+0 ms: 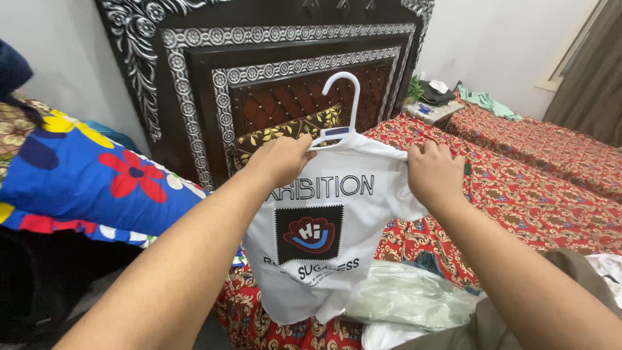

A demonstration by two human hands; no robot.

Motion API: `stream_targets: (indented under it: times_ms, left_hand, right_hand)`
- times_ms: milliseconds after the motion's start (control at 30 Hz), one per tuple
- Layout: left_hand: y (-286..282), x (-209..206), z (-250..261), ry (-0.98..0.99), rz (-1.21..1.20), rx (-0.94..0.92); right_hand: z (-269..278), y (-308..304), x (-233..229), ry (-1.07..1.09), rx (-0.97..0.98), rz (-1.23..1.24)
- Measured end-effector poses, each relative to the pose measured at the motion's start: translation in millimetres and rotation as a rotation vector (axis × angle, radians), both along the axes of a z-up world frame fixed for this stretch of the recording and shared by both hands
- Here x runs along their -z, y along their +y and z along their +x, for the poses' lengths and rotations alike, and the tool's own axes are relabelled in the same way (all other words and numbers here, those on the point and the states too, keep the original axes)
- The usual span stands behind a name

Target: The person picks up a white shirt, a brown jacket, a green shirt, and a blue patterned jersey from a bed, puts each one on a hanger, and then removes them from the hangers to fold each item individually on the bed surface.

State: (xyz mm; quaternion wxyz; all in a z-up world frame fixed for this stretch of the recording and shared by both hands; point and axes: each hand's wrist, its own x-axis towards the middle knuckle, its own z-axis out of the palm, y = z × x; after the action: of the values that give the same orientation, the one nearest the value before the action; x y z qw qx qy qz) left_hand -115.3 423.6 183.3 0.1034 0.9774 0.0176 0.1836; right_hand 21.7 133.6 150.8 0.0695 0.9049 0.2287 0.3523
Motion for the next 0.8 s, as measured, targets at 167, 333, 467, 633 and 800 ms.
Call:
stream_targets:
  times_ms: [167,333,467,633,800]
  left_hand:
    - [-4.2,9.4,61.8,-0.100,-0.191,0.004]
    - [-19.8,-9.9,133.4,-0.143,-0.352,-0.128]
    - [-0.3,-18.2,180.0,-0.214,-0.560,-0.334]
    - [86.7,36.8,207.0,-0.235,-0.639,-0.514]
    - [201.4,151.6,186.7,-0.178,-0.717,-0.807]
  right_hand:
    - [41.5,-2.2,0.2,0.080,0.009,0.035]
    - [91.7,-13.0,-0.5,0.126,0.049,0.064]
    - [120.2,-21.0,11.2,0.173,0.101,0.007]
    - [146.9,-7.7,42.4,0.255,0.163,-0.025]
    - [155.5,31.3,77.1,0.370,0.142,-0.031]
